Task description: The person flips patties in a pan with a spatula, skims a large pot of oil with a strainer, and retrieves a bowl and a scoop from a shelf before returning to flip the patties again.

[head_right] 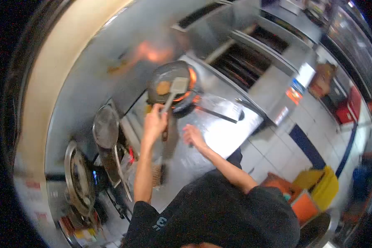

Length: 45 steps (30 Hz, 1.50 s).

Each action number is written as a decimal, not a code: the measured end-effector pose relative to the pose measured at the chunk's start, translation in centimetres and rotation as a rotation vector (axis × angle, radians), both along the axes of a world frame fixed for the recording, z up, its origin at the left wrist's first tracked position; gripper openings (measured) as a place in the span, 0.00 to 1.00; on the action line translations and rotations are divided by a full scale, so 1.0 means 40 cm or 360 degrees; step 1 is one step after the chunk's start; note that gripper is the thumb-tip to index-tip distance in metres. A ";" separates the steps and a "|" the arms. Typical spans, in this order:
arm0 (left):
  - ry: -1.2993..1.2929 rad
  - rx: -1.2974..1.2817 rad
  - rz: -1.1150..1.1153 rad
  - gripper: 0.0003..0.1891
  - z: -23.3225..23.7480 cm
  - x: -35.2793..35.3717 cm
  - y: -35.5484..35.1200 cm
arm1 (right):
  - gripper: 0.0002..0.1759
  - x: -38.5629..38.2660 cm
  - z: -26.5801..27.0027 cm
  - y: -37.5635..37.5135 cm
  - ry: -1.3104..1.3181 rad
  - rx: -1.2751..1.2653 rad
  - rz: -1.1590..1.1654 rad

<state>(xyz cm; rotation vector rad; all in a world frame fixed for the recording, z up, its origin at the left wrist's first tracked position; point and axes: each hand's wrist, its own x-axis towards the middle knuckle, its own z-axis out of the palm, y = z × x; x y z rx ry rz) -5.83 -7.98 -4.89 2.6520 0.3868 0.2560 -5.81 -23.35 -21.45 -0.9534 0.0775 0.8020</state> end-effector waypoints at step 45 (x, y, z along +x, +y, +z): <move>0.0053 0.0128 -0.0007 0.16 0.112 -0.030 0.243 | 0.23 0.020 0.010 0.109 -0.0365 -0.0225 0.0001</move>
